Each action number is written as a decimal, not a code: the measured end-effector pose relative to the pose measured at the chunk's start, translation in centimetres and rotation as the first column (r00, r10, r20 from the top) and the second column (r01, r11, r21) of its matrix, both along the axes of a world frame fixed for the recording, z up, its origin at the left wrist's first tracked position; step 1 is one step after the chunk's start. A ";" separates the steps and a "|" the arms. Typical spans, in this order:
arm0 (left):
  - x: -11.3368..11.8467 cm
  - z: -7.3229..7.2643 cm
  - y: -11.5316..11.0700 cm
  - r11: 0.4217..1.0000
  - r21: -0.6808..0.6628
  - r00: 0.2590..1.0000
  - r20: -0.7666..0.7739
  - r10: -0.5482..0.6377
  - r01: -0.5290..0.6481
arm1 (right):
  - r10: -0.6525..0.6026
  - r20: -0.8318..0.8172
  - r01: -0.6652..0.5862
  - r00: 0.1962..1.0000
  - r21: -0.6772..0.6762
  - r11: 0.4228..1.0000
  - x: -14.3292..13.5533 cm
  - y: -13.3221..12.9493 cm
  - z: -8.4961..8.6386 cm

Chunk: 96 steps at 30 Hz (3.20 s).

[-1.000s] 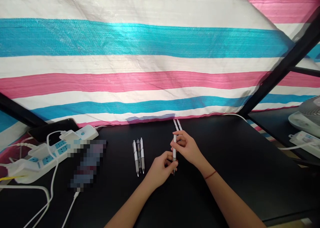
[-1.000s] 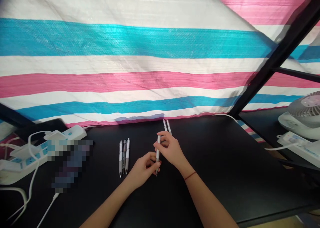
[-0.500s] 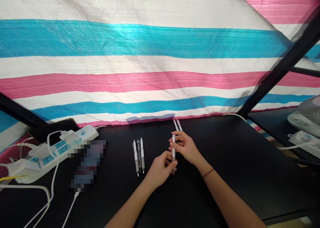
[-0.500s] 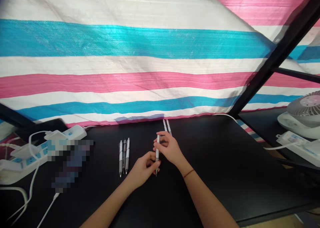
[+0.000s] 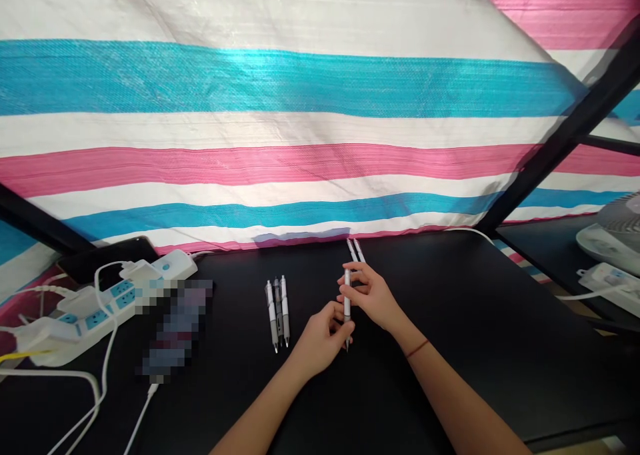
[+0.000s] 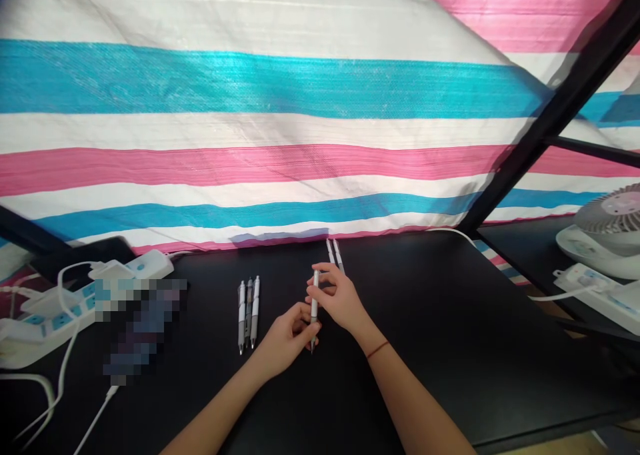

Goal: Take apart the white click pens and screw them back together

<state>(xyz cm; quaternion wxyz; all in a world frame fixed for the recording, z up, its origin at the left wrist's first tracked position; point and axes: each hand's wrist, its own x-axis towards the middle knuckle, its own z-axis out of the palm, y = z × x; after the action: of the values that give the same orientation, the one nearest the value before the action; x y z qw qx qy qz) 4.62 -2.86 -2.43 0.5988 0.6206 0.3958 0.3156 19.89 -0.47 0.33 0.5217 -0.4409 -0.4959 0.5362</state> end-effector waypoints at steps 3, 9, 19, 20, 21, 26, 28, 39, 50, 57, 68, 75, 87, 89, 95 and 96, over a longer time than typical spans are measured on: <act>0.0 0.1 0.0 1.000 -0.002 1.000 -0.009 -0.002 0.002 | -0.015 0.044 0.015 0.999 0.011 1.000 0.0 -0.1 0.2; -0.1 0.7 0.0 0.999 0.029 0.999 -0.039 -0.023 0.024 | -0.019 0.035 0.019 0.999 0.009 1.000 0.4 -0.2 0.4; 0.0 0.4 0.1 1.000 0.029 1.000 -0.013 -0.002 0.003 | -0.024 0.052 0.022 0.998 0.032 0.999 0.1 0.0 -0.1; 0.0 0.3 0.1 1.000 0.029 1.000 -0.010 -0.001 0.002 | -0.024 0.066 0.022 0.998 0.033 0.999 0.1 -0.1 0.0; 0.0 0.3 0.2 1.000 0.029 1.000 -0.007 0.000 0.000 | -0.022 0.079 0.019 0.997 0.031 0.999 0.1 -0.1 0.0; 0.1 0.5 0.2 1.000 -0.002 1.000 0.017 0.011 -0.011 | -0.010 0.147 0.004 0.989 0.040 0.999 0.2 -0.1 -0.1; 0.2 0.6 0.2 0.999 -0.014 0.999 0.036 0.032 -0.032 | -0.022 0.154 0.014 0.988 0.053 0.998 0.2 0.1 -0.4; -1.0 0.2 1.7 0.915 -0.013 0.897 0.192 0.398 -0.403 | 0.088 0.524 -0.221 0.847 0.196 0.955 -0.2 -0.8 0.5; -0.9 0.5 1.5 0.951 -0.028 0.934 0.182 0.308 -0.309 | -0.019 0.536 -0.107 0.844 0.202 0.973 0.3 -0.2 -0.1; -1.0 0.3 1.3 0.951 0.016 0.947 0.100 0.307 -0.310 | -0.310 0.670 0.342 0.675 0.089 0.936 5.8 2.2 -1.7; -5.6 4.8 2.5 0.882 0.422 0.825 -0.407 0.391 -0.209 | -0.330 0.851 0.345 0.408 0.191 0.919 5.3 2.7 -2.8; -8.5 4.8 3.2 0.890 0.451 0.349 -0.826 0.442 -0.062 | -0.403 0.797 0.365 0.450 0.248 0.897 5.4 2.6 -2.8; -6.2 3.4 2.8 0.801 0.588 0.443 -0.751 0.490 0.111 | -0.367 0.664 0.158 0.652 0.355 0.921 2.2 1.0 -1.2; -5.6 3.7 2.6 0.762 0.626 0.579 -0.687 0.439 0.165 | -0.248 0.569 0.103 0.784 0.274 0.956 1.4 0.8 -1.1; -4.2 4.2 1.9 0.736 0.651 0.730 -0.592 0.341 0.184 | 0.066 0.260 -0.075 0.963 0.026 0.997 0.2 0.6 -1.3; -4.3 4.1 2.0 0.747 0.646 0.735 -0.583 0.346 0.161 | 0.042 0.216 -0.045 0.976 0.013 0.999 0.3 0.7 -1.2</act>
<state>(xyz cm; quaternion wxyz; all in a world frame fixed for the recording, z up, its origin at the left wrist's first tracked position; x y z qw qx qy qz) 0.34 -0.91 1.69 0.1385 0.8383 0.4793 0.2202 20.17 0.18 -0.92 0.4568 -0.4809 -0.5638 0.4922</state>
